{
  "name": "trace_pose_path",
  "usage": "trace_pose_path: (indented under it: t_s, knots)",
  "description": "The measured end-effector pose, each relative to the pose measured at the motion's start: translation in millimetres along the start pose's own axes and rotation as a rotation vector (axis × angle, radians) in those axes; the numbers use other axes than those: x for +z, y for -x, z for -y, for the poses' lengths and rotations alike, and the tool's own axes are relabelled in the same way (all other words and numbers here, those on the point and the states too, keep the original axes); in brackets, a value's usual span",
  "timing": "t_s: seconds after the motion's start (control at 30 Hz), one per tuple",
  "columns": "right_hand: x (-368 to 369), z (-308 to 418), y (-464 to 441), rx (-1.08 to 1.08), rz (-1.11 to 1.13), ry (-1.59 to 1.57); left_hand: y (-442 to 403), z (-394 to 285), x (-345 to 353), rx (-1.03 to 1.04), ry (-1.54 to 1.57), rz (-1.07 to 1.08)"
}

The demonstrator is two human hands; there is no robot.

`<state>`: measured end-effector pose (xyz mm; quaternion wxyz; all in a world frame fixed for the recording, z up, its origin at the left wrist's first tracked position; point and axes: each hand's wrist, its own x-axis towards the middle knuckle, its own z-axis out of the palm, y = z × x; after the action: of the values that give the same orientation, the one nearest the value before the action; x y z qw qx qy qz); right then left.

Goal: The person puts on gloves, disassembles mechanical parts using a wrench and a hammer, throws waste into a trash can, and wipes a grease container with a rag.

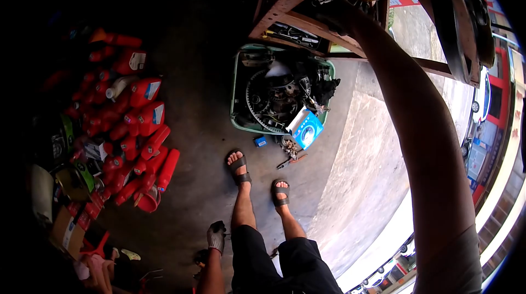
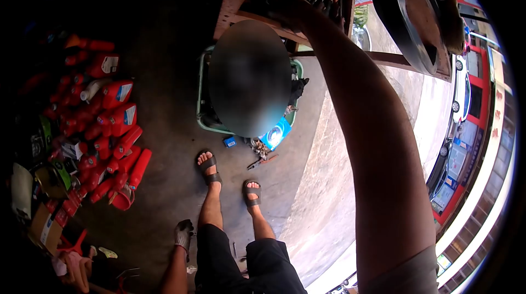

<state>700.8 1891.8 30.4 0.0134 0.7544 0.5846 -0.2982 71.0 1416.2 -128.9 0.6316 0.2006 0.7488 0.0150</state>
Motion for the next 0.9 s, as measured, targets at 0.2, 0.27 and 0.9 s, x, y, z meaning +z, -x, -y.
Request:
trace_pose_path:
  t_s: [0.2, 0.27, 0.9]
  knots:
    - [10, -17, -1, 0.124, 0.083, -0.294, 0, 8, -5, -0.051, 0.065, 0.005]
    - [14, -23, -14, -0.009, 0.032, -0.028, 0, 8, -2, -0.052, 0.073, 0.006]
    - [5, -52, 26, -0.088, -0.353, 0.441, -2, 7, -8, -0.053, 0.066, 0.001]
